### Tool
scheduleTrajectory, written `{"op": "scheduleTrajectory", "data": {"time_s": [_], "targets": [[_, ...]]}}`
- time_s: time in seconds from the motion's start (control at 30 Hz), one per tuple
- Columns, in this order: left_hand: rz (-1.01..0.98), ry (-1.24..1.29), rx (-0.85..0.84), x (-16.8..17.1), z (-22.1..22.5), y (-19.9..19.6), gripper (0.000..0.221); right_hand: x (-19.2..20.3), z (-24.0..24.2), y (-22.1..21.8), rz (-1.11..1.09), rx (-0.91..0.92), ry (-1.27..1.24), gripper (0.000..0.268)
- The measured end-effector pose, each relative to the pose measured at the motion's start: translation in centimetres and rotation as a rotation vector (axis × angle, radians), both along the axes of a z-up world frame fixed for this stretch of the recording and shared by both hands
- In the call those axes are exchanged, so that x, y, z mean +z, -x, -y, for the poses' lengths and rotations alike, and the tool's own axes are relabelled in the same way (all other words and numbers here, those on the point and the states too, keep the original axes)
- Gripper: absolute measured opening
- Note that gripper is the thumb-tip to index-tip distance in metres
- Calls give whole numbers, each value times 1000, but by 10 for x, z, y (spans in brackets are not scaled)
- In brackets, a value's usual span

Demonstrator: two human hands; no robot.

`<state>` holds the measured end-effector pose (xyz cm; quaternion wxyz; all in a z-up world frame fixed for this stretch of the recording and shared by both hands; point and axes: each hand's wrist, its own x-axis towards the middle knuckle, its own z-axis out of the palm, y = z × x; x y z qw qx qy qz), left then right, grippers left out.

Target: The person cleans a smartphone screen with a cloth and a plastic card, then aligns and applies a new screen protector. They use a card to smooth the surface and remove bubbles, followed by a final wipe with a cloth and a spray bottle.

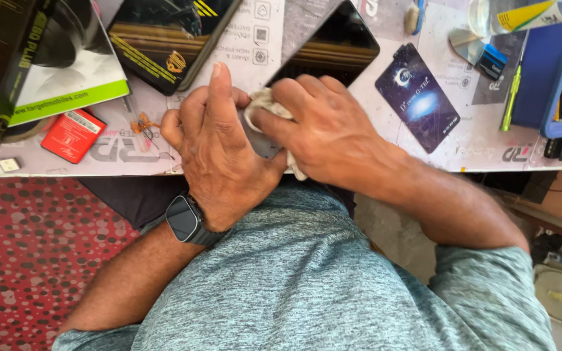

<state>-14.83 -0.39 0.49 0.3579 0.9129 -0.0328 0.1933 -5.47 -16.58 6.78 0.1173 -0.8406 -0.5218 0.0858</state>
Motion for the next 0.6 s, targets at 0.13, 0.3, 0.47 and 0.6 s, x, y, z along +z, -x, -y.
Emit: {"op": "scheduleTrajectory", "data": {"time_s": [0.13, 0.3, 0.47, 0.6], "targets": [[-17, 34, -21, 0, -2, 1, 129, 17, 23, -1, -25, 16, 240, 46], [17, -33, -20, 9, -1, 1, 124, 75, 97, -11, 139, -257, 339, 24], [-32, -181, -5, 14, 2, 1, 123, 102, 166, -8, 527, -552, 284, 26], [-90, -193, -24, 11, 2, 4, 126, 74, 207, -21, 420, -912, -155, 23]]}}
